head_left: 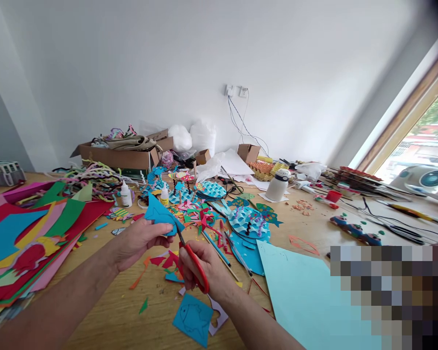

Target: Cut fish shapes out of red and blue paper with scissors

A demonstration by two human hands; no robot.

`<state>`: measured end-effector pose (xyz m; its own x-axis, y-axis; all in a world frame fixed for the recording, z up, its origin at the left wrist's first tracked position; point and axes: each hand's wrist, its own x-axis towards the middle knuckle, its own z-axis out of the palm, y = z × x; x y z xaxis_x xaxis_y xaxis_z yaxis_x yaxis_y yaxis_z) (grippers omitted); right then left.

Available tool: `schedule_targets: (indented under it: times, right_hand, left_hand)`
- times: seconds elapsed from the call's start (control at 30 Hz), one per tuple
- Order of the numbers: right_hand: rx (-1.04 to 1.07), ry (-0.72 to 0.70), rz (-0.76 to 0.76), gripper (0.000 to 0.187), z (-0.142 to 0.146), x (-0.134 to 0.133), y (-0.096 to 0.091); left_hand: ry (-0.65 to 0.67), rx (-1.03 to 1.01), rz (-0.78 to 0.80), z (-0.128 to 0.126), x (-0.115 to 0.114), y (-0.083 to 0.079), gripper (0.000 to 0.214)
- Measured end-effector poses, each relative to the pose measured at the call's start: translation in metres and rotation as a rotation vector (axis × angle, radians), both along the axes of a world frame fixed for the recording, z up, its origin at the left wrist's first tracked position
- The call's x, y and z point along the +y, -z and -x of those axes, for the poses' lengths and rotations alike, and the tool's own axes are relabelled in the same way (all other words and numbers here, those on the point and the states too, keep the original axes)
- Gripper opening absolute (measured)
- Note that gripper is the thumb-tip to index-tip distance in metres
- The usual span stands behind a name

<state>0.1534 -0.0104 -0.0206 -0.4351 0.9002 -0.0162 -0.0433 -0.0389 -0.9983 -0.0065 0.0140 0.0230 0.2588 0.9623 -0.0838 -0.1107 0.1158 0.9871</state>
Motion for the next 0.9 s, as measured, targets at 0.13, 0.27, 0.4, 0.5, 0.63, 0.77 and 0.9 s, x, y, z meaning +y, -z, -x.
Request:
schedule_targets:
  times: [0.13, 0.27, 0.4, 0.5, 0.63, 0.77, 0.9]
  right_hand:
    - [-0.002, -0.006, -0.005, 0.045, -0.0006, -0.0007, -0.0015]
    - [-0.032, -0.005, -0.022, 0.044, -0.0014, -0.0011, -0.0021]
    - [-0.04, -0.005, -0.017, 0.045, -0.001, -0.0006, -0.0009]
    - [-0.028, 0.012, -0.003, 0.045, -0.0002, 0.0002, 0.0004]
    - [-0.025, 0.031, 0.001, 0.046, 0.0, 0.0015, 0.0021]
    - [-0.015, 0.009, -0.008, 0.047, -0.0003, 0.0014, 0.0022]
    - [0.006, 0.007, -0.001, 0.045, -0.0001, 0.0009, 0.0024]
  left_hand:
    - [0.008, -0.006, 0.013, 0.0015, -0.0003, -0.002, 0.012]
    - [0.027, -0.006, 0.01, 0.006, 0.0, -0.0013, 0.01]
    - [0.045, 0.008, 0.008, 0.0087, 0.0015, 0.0004, 0.011]
    - [0.042, 0.024, -0.009, 0.0081, 0.0025, 0.0002, 0.011]
    - [-0.009, 0.027, -0.04, 0.0066, 0.0029, -0.0009, 0.012]
    - [-0.035, 0.035, -0.055, 0.0055, 0.0019, -0.0019, 0.014]
    - [-0.006, 0.05, -0.052, 0.0059, 0.0005, -0.0024, 0.014]
